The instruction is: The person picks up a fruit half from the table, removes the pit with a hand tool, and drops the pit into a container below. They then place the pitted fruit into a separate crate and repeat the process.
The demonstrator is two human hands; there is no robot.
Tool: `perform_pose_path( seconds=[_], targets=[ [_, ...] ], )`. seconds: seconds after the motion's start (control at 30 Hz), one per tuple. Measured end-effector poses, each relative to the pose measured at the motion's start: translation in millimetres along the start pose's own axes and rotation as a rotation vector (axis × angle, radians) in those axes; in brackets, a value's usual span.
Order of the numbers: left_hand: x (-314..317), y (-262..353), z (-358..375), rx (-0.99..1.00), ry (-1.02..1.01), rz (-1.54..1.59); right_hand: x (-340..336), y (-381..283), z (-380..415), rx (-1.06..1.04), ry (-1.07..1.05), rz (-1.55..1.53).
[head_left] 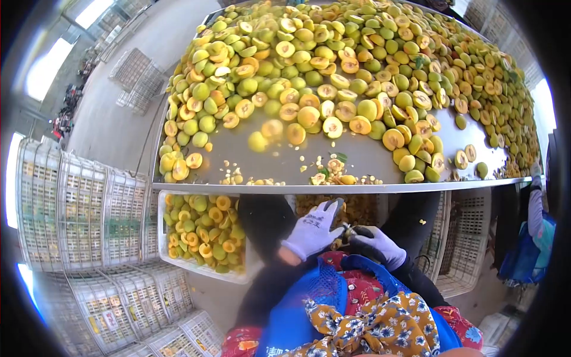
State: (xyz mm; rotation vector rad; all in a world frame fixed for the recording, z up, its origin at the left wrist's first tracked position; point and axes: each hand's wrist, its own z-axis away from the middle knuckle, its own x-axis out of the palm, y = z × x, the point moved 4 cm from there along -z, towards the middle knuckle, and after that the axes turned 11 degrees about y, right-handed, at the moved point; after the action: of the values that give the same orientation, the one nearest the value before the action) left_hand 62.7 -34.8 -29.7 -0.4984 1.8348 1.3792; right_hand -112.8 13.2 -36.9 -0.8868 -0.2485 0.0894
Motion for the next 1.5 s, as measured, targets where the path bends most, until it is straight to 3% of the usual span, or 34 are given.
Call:
perform_pose_path(
  seconds=[0.07, 0.13, 0.2, 0.27, 0.4, 0.5, 0.6, 0.63, 0.73, 0.83, 0.87, 0.9, 0.97, 1.03, 1.13, 1.2, 1.23, 1.3, 1.37, 1.5],
  targets=[
    [-26, 2, -35, 0.052, -0.262, 0.018, -10, -13, 3, 0.142, 0.115, -0.143],
    [-31, -11, -81, -0.07, -0.037, -0.1, -21, -14, 2, 0.088, 0.158, -0.022],
    [-24, -26, -142, -0.067, 0.223, -0.347, -24, -17, 7, 0.075, 0.145, -0.013],
    [-22, -21, -195, -0.221, 0.16, -0.373, -23, -19, 12, 0.047, 0.167, 0.003],
    [20, -32, -224, -0.07, 0.021, -0.443, -35, -7, 8, -0.251, 0.251, 0.168],
    [32, -39, -215, 0.08, -0.053, -0.403, -42, -7, 8, -0.28, 0.261, 0.15],
    [28, -62, -204, 0.0, 0.02, 0.015, -45, -24, 11, -0.444, 0.375, 0.306],
    [23, -57, -195, 0.089, 0.122, 0.063, -45, -33, 13, -0.51, 0.422, 0.372],
    [5, -17, -152, -0.44, -0.087, 0.896, -40, -53, 23, -0.59, 0.506, 0.496],
    [-16, 23, -113, -0.569, -0.078, 1.019, -31, -63, 22, -0.598, 0.527, 0.668],
    [-8, 20, -105, -0.542, -0.064, 1.066, -25, -70, 24, -0.598, 0.524, 0.72],
    [-4, 24, -95, -0.364, 0.079, 0.964, -20, -75, 26, -0.658, 0.519, 0.714],
    [9, 23, -75, -0.348, 0.182, 1.041, -12, -78, 27, -0.668, 0.516, 0.799],
    [27, 14, -58, -0.687, 0.102, 1.394, -7, -77, 29, -0.657, 0.495, 0.879],
    [18, 24, -53, -0.518, -0.043, 1.164, -2, -70, 29, -0.611, 0.477, 0.938],
    [23, 20, -50, -0.183, 0.062, 0.86, 2, -68, 29, -0.613, 0.504, 1.012],
    [23, 20, -47, -0.118, 0.111, 0.81, 4, -67, 29, -0.616, 0.516, 1.049],
    [22, 19, -42, -0.152, 0.158, 0.823, 8, -64, 31, -0.631, 0.523, 1.054],
    [20, 20, -40, -0.355, 0.152, 0.945, 10, -63, 32, -0.638, 0.522, 1.05],
    [15, 28, -38, -0.191, 0.327, 0.519, 10, -57, 29, -0.606, 0.456, 0.964]
  ],
)
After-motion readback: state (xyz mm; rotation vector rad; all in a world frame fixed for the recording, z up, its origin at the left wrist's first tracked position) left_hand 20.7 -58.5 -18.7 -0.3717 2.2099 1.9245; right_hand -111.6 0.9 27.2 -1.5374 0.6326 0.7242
